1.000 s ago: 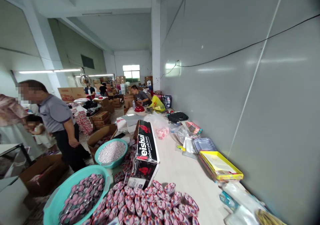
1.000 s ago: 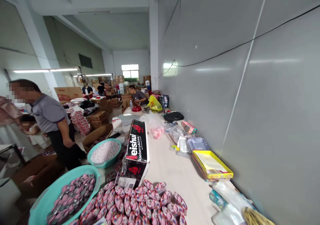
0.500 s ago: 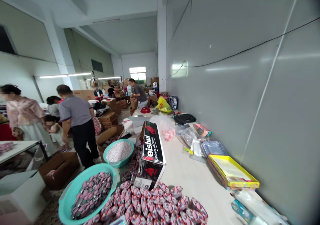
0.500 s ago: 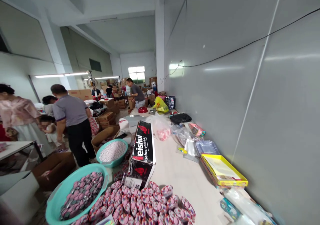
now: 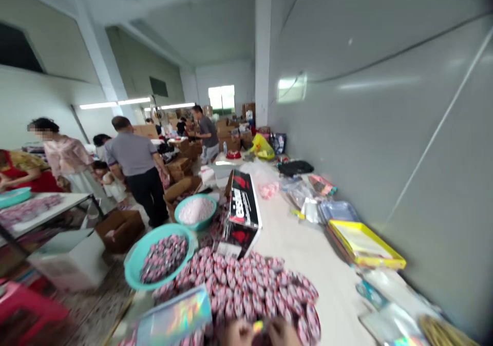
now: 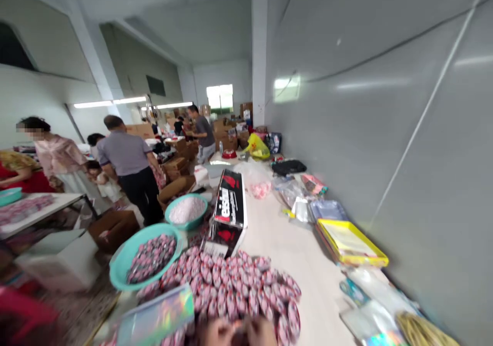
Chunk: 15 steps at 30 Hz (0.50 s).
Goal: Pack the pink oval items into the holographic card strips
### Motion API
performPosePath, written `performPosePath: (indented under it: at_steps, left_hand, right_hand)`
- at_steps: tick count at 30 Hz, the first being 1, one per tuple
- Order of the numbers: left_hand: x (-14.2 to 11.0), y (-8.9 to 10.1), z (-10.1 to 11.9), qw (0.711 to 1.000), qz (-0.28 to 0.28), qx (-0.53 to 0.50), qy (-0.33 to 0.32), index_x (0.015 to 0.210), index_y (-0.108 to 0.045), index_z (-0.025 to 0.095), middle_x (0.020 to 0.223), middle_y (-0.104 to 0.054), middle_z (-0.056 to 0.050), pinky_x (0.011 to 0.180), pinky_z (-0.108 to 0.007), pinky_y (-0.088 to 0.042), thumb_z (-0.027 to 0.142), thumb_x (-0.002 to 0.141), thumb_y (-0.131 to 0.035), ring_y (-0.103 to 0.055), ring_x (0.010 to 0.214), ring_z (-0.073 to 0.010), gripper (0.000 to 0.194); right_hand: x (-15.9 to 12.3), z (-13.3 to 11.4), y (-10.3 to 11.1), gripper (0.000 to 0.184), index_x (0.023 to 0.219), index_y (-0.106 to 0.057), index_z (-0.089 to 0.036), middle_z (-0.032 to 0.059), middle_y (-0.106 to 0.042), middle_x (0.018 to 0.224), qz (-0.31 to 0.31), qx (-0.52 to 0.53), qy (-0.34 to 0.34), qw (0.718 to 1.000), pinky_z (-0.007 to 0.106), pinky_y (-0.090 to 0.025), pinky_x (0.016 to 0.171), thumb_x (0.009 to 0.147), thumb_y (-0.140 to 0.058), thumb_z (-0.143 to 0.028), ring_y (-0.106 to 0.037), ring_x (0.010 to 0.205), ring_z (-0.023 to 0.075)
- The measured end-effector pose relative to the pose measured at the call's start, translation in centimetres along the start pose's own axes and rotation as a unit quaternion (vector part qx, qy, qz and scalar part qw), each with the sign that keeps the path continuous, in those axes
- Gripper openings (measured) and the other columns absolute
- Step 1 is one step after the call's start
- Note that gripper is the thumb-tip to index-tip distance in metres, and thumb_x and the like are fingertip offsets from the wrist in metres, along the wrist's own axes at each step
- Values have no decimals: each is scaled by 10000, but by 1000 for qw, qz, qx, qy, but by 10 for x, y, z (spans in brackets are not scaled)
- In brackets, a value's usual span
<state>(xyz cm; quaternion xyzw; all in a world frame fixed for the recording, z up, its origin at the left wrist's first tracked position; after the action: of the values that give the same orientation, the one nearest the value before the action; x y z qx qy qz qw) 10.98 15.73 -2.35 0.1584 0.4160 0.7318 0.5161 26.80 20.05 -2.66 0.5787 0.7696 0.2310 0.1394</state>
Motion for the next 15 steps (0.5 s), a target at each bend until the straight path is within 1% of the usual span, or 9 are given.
performPosePath:
  at_steps: [1,2,3,5,6,8,10,12,15]
  left_hand:
    - [-14,-1,-2,1000,-14,-14,2,956,-746,269,1039,-732,-28,803,-348,-552,374,846,-620,-667,983,-234,197]
    - [-28,1,-2,999,-30,-41,-6,908,-764,266,970,-751,-12,825,-304,-547,354,878,-547,-681,946,-202,236]
    - [-38,6,-1,994,-37,-99,-38,881,-771,228,933,-760,-27,829,-286,-543,315,872,-529,-689,911,-193,258]
    - [-46,17,0,984,-63,-156,-59,859,-765,185,914,-764,-40,825,-271,-532,268,854,-533,-686,884,-181,247]
    - [-44,21,-1,983,-81,-155,-52,857,-761,176,915,-766,-42,819,-271,-528,267,856,-537,-683,887,-181,242]
    - [-35,20,-6,984,-123,-121,-39,901,-759,166,943,-768,-46,822,-272,-516,266,854,-562,-682,904,-188,226]
    - [-27,14,-12,989,-125,-77,-23,926,-758,153,977,-766,-59,822,-264,-504,238,852,-570,-686,913,-189,219]
    - [-26,4,-17,992,-111,-54,-6,979,-748,146,1014,-761,-65,825,-253,-498,221,855,-570,-686,925,-183,230]
    - [-30,-7,-21,994,-86,-60,12,1132,-694,142,1072,-748,-72,841,-238,-495,203,849,-585,-687,940,-165,309]
  right_hand:
    - [-11,-4,4,188,783,-740,-275,19,-715,870,-11,3,-18,1000,313,-509,598,839,-586,-367,-671,853,256]
    - [-20,-9,10,299,719,-725,-236,38,-698,764,-19,9,-32,999,316,-511,624,866,-522,-398,-664,776,239]
    - [-26,-15,16,368,673,-704,-199,57,-681,697,-21,20,-23,999,316,-505,641,880,-482,-407,-648,719,227]
    - [-27,-21,25,384,607,-678,-169,60,-649,599,-36,34,-29,998,303,-482,614,857,-500,-401,-608,635,207]
    - [-24,-18,25,346,646,-696,-166,47,-655,610,-45,39,-53,997,285,-477,623,843,-527,-396,-604,644,193]
    - [-19,-5,20,275,863,-741,-162,26,-694,722,-61,43,-105,992,254,-473,667,826,-573,-376,-608,701,165]
    - [-20,9,10,330,1043,-720,-139,7,-684,709,-67,49,-143,986,233,-453,624,814,-596,-342,-578,641,137]
    - [-23,18,2,344,1075,-701,-126,4,-683,713,-54,41,-157,985,221,-440,608,805,-616,-321,-565,622,123]
    - [-26,23,-4,253,1000,-688,-130,22,-704,774,-43,20,-166,985,214,-435,623,807,-626,-281,-588,653,119]
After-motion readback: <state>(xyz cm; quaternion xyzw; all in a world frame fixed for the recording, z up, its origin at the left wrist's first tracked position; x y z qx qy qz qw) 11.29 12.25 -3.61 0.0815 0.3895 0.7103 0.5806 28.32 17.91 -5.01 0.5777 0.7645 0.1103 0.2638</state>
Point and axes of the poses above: each hand's wrist, its own x-axis towards the middle knuckle, its own y-axis out of the back of the hand, z = x × y, the point moved 2 cm from there along x, towards the middle knuckle
